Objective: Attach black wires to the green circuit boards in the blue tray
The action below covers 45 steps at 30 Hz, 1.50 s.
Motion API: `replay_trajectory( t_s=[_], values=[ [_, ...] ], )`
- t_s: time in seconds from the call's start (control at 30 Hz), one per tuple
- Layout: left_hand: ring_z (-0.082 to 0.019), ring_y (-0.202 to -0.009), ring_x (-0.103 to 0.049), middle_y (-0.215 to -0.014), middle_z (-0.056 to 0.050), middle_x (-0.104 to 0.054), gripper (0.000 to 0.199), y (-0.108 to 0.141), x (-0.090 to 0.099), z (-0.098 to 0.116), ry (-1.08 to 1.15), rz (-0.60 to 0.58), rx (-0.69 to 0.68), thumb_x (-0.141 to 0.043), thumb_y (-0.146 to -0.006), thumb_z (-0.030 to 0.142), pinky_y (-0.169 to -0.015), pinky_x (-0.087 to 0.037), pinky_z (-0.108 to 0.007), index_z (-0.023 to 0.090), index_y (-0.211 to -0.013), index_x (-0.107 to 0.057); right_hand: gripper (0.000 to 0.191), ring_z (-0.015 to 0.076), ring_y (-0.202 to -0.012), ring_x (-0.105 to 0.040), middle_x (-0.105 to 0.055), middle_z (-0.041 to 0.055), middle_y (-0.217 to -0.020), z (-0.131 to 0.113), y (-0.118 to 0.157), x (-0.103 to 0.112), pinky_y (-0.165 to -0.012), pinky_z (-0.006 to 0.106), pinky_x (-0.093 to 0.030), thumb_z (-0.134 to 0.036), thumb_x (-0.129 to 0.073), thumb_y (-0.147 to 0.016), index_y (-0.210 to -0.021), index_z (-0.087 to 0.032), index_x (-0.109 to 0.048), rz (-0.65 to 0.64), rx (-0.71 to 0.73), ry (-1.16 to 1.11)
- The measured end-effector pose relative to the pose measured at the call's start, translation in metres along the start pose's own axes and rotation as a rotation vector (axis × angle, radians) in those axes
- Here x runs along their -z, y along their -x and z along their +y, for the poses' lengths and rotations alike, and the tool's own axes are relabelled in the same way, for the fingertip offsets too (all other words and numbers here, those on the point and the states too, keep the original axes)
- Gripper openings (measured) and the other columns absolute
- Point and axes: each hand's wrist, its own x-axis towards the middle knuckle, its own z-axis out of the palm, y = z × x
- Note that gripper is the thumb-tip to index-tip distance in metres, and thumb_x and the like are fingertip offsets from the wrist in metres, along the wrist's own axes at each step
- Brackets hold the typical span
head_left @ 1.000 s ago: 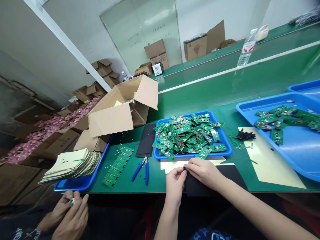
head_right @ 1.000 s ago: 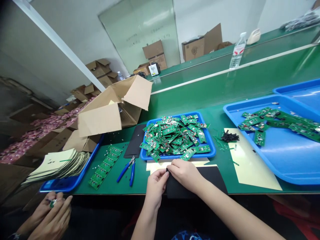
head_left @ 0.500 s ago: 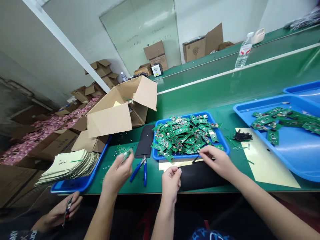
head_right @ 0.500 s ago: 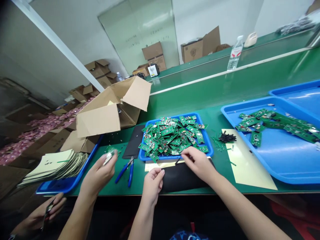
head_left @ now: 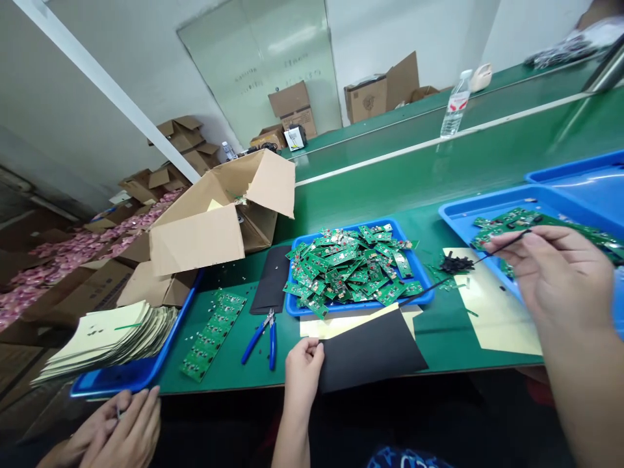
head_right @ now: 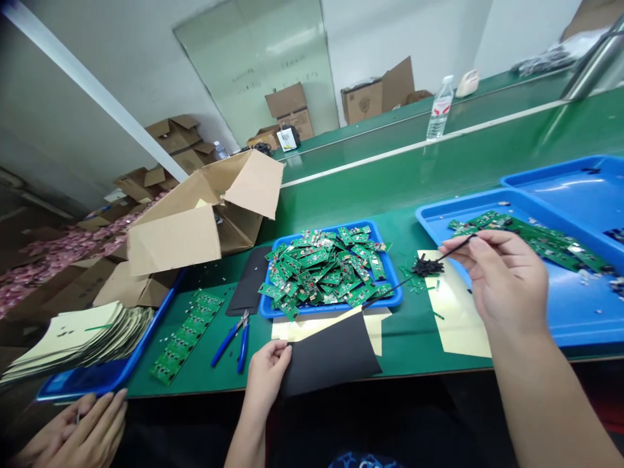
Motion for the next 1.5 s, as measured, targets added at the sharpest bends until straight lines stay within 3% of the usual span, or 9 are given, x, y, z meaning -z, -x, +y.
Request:
replay_trajectory(
  t_s=[0.17,0.33,0.47,0.57,0.67,0.8,1.0,1.2,1.5],
  values=[
    [-0.014,-0.04,-0.05,-0.055,-0.001,-0.057,0.02,0.001,-0.022,-0.017,-0.152,-0.097,0.11,-0.061,-0.065,0.036,-0.043,-0.041,-0.026,0.016,-0.069,-0.064,0.011,0.0177,-0.059,-0.063,-0.059,0.0,-0.06,-0.025,0.0,-0.002,-0.071,0.043,-0.051,-0.017,-0.067,-0.067,-0.073,-0.02,-0.059,0.112,0.16,0.094],
    [-0.012,-0.041,-0.052,-0.062,0.001,-0.054,0.034,0.002,-0.036,-0.016,-0.214,-0.037,0.074,-0.054,-0.072,0.041,-0.048,-0.045,-0.026,0.015,-0.094,-0.058,0.011,0.019,-0.068,-0.065,-0.064,0.004,-0.073,-0.03,0.011,-0.006,-0.073,0.041,-0.051,-0.022,-0.067,-0.069,-0.077,-0.02,-0.061,-0.082,0.049,0.395],
    [-0.018,-0.066,-0.058,-0.076,-0.004,-0.053,0.021,0.01,-0.045,-0.003,-0.477,0.12,-0.23,-0.052,-0.079,0.034,-0.059,-0.049,-0.03,0.018,-0.09,-0.055,0.015,0.018,-0.066,-0.065,-0.065,0.0029,-0.07,-0.023,0.014,-0.003,-0.064,0.033,-0.052,-0.027,-0.067,-0.066,-0.077,-0.02,-0.06,-0.139,-0.051,0.464],
    [-0.019,-0.077,-0.058,-0.081,-0.006,-0.054,0.01,0.014,-0.063,0.017,-0.61,-0.031,-0.538,-0.049,-0.083,0.023,-0.069,-0.051,-0.032,0.017,-0.089,-0.055,0.015,0.0158,-0.062,-0.064,-0.065,0.0009,-0.065,-0.018,0.013,-0.006,-0.062,0.03,-0.053,-0.026,-0.067,-0.064,-0.076,-0.02,-0.06,-0.164,-0.096,0.44],
    [-0.027,-0.103,-0.054,-0.108,-0.015,-0.052,0.032,0.011,-0.095,0.038,-0.753,-0.176,-0.809,-0.06,-0.076,0.019,-0.082,-0.051,-0.04,0.016,-0.108,-0.055,0.014,0.0146,-0.059,-0.063,-0.064,-0.0005,-0.062,-0.015,0.012,-0.016,-0.057,0.027,-0.052,-0.026,-0.066,-0.065,-0.075,-0.02,-0.058,-0.245,-0.1,0.394],
    [-0.035,-0.122,-0.041,-0.127,-0.018,-0.043,0.044,-0.006,-0.127,0.051,-0.885,-0.274,-0.96,-0.071,-0.067,0.017,-0.093,-0.045,-0.049,0.018,-0.109,-0.057,0.013,0.0142,-0.058,-0.063,-0.063,-0.0007,-0.063,-0.014,0.008,-0.03,-0.056,0.026,-0.052,-0.027,-0.065,-0.067,-0.075,-0.02,-0.058,-0.384,-0.083,0.375],
    [-0.028,-0.106,-0.054,-0.105,-0.011,-0.058,0.016,-0.024,-0.12,0.05,-0.743,-0.383,-0.987,-0.066,-0.073,0.015,-0.083,-0.051,-0.044,0.02,-0.088,-0.064,0.018,0.0144,-0.056,-0.062,-0.061,-0.0007,-0.061,-0.006,-0.008,-0.04,-0.056,0.028,-0.053,-0.034,-0.065,-0.069,-0.076,-0.019,-0.057,-0.481,-0.089,0.384],
    [-0.018,-0.094,-0.06,-0.101,-0.01,-0.061,0.023,-0.043,-0.114,0.076,-0.351,-0.203,-0.937,-0.047,-0.087,0.017,-0.082,-0.052,-0.032,0.018,-0.106,-0.06,0.033,0.0151,-0.052,-0.062,-0.057,-0.0025,-0.061,0.023,-0.017,-0.062,-0.05,0.028,-0.053,-0.04,-0.071,-0.064,-0.077,-0.019,-0.05,-0.652,-0.346,0.324],
    [-0.019,-0.099,-0.056,-0.106,-0.011,-0.056,0.023,-0.06,-0.14,0.104,-0.029,-0.145,-1.009,-0.057,-0.081,0.021,-0.084,-0.05,-0.033,0.017,-0.103,-0.062,0.042,0.0102,-0.06,-0.058,-0.053,-0.0031,-0.074,0.039,-0.013,-0.097,-0.059,0.026,-0.052,-0.036,-0.076,-0.056,-0.081,-0.02,-0.046,-0.51,-0.329,0.064]
  ],
)
